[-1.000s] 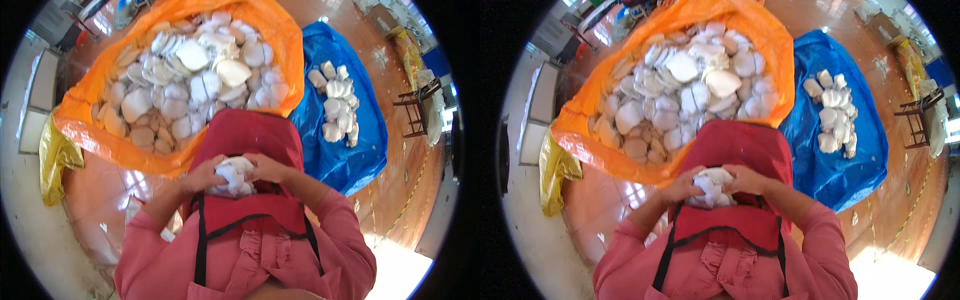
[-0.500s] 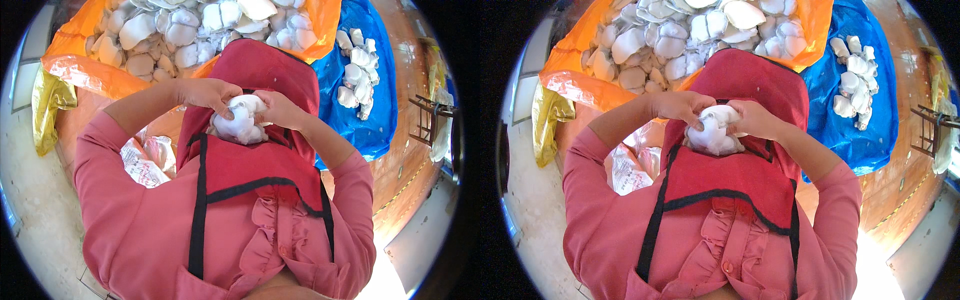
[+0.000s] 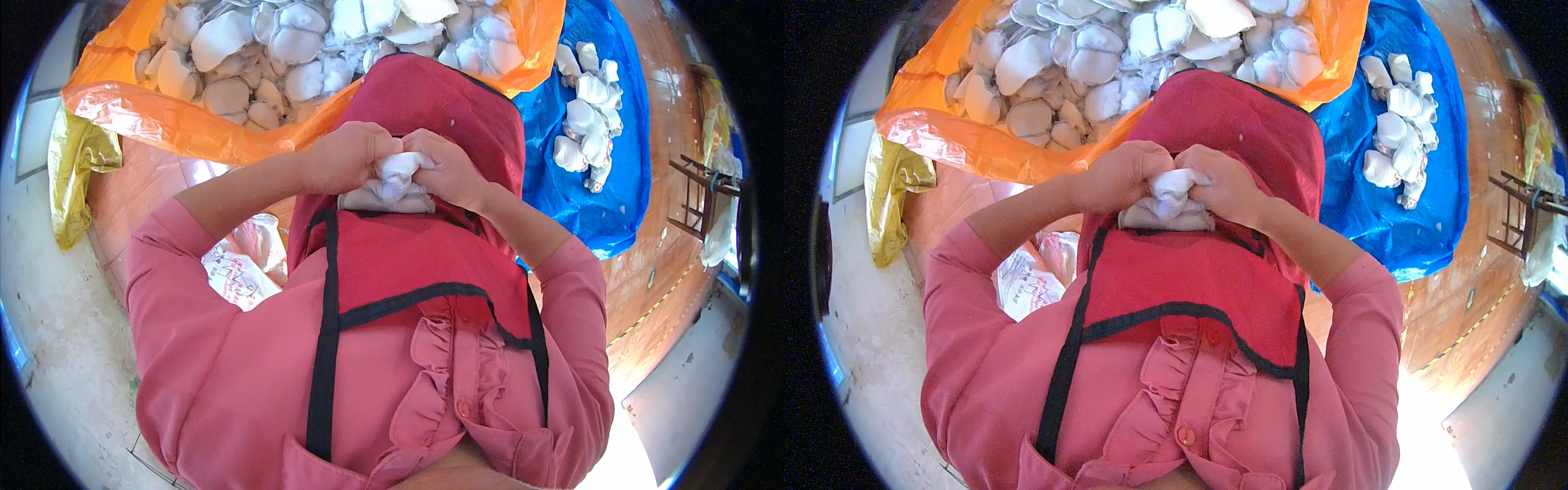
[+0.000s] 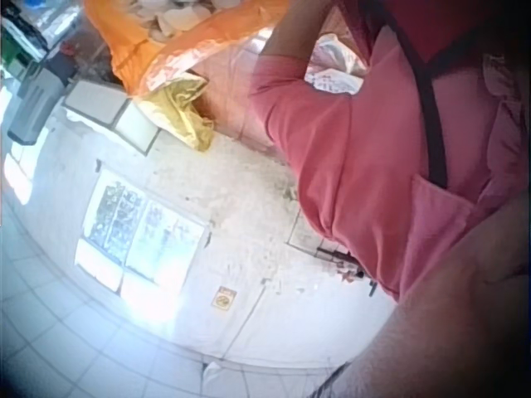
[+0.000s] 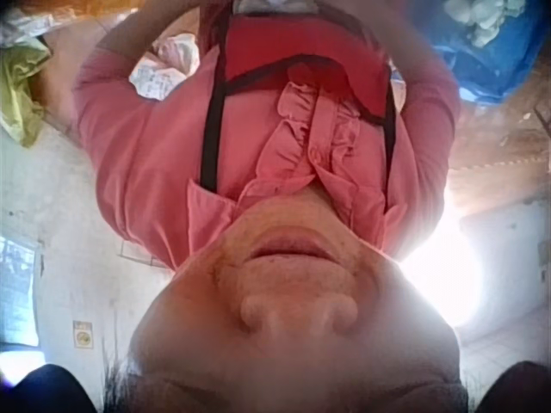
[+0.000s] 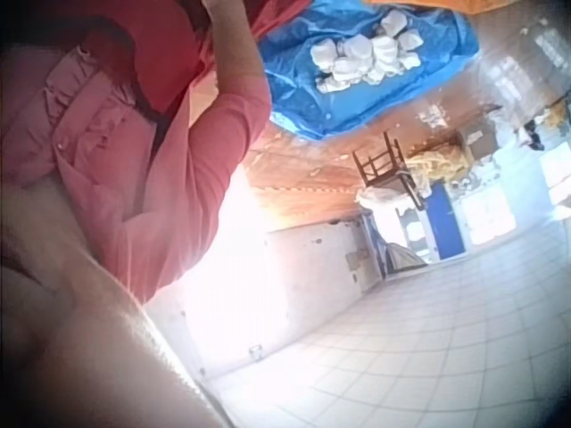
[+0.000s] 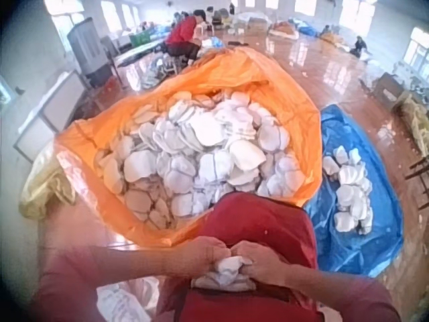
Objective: The person repeatedly picks white sock-like items from a large orange bag, stuffs them into a small white pouch, and ties the pouch closed. The finished pouches are placed on a blue tarp on the floor. The process is repeated continuously throughout the clip.
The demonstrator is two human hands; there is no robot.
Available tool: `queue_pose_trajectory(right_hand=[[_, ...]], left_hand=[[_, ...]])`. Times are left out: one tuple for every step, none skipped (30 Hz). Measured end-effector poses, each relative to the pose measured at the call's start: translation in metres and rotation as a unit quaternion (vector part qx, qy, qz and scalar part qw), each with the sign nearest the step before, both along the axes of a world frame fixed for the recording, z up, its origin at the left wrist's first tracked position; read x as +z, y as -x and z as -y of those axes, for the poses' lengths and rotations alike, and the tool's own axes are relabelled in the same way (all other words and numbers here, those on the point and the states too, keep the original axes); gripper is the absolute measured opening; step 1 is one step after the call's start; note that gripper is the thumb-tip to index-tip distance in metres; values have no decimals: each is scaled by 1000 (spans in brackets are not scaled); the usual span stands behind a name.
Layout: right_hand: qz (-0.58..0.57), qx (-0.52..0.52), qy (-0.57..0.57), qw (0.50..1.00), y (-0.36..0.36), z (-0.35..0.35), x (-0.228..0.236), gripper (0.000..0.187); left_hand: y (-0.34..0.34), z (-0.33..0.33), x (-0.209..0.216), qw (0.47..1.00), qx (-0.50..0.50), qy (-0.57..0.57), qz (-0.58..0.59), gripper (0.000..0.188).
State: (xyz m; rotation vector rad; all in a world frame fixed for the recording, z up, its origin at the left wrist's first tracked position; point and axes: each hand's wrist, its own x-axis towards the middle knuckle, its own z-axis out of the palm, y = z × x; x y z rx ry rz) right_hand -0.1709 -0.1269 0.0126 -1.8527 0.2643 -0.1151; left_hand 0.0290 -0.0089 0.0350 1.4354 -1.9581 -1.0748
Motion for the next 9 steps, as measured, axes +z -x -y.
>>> queue_pose_trajectory(right_hand=[[28, 8, 35, 999, 3, -1, -1, 33], [56, 16, 71, 996, 7, -1, -2, 33], [83, 23, 106, 991, 10, -2, -2, 33], [95, 33, 118, 988, 12, -1, -1, 33], [106, 41, 129, 985, 14, -1, 0, 33], [116, 50, 139, 982, 17, -1, 0, 33], [124, 49, 132, 982, 20, -2, 0, 35], [132, 48, 125, 982, 24, -3, -1, 37], [140, 47, 117, 982, 28, -6, -2, 39]], left_hand=[[2, -3, 0, 999, -7, 48, 23, 22], [5, -5, 1, 994, -14, 95, 45, 22], [8, -8, 2, 987, -21, 143, 68, 23], [10, -11, 5, 978, -23, 177, 106, 24], [11, -15, 9, 967, -25, 210, 143, 25], [13, -20, 11, 953, -27, 242, 179, 26], [14, -24, 11, 947, -35, 252, 193, 29], [15, -29, 11, 941, -43, 263, 208, 31], [16, -33, 11, 935, -51, 272, 222, 34]])
